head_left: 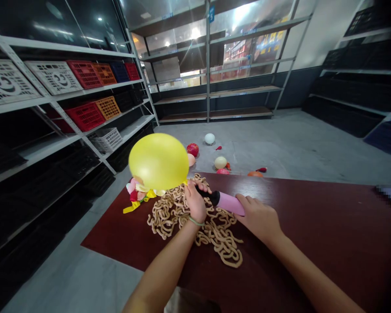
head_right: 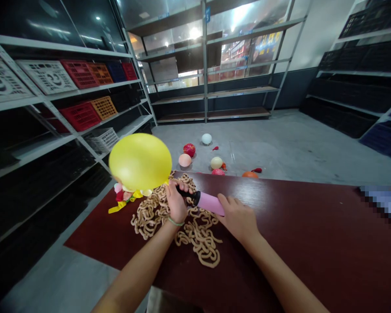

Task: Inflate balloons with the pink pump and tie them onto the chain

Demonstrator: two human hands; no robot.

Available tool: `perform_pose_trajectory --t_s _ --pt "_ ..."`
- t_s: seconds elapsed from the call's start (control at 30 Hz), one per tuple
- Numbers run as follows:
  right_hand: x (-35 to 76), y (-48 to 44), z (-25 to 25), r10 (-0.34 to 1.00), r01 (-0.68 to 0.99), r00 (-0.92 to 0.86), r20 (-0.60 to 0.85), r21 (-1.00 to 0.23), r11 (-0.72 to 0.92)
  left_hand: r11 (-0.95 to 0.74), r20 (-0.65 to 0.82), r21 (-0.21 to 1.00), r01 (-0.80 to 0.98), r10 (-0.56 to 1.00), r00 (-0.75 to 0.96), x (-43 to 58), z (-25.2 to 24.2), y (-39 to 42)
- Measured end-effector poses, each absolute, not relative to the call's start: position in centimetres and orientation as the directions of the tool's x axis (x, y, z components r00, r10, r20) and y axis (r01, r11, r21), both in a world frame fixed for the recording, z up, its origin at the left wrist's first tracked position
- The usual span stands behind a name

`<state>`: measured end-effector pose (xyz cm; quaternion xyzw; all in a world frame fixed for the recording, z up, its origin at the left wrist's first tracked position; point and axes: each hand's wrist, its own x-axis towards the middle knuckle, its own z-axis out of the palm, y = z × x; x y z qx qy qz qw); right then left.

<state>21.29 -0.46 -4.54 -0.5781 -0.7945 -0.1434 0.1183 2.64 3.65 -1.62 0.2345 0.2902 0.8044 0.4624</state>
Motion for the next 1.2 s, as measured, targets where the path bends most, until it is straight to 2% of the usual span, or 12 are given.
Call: perform_pose_trajectory --t_s 0.13,0.33,0.57,0.77,0.93,1.2 --pt "22.2 0.5 -4.6 0.862 0.947 -0.321 0.392 0.115 0.300 -0.395 0.133 0.685 -0.612 0.894 -0.429 3.5 -1.6 3.8" --pt "26.2 2.6 -5.2 0.831 0.964 -0.264 0.490 0.120 0.236 -0.480 0.169 0.659 -0.579 0.844 -0.508 1.9 -0.3 4.0" --pt "24.7 0.8 -4.0 0.829 0.960 -0.281 0.483 0.142 0.243 -0.523 0.050 0.626 -0.578 0.766 -0.640 0.5 0.4 3.4" --pt "20.9 -0.9 -3.5 0.863 0.949 -0.310 0.400 0.070 0.308 -0.401 0.060 0.689 -0.604 0.862 -0.504 2.9 -0.7 2.8" --pt "22.7 0.3 -4.4 0.837 0.938 -0.334 0.433 0.063 0.341 -0.415 0.109 0.670 -0.616 0.875 -0.471 3.2 -0.9 3.2" --pt "26.5 2.1 -5.2 0.873 0.975 -0.204 0.442 0.009 0.223 -0.475 0.146 0.663 -0.579 0.840 -0.523 1.5 -0.2 3.8"
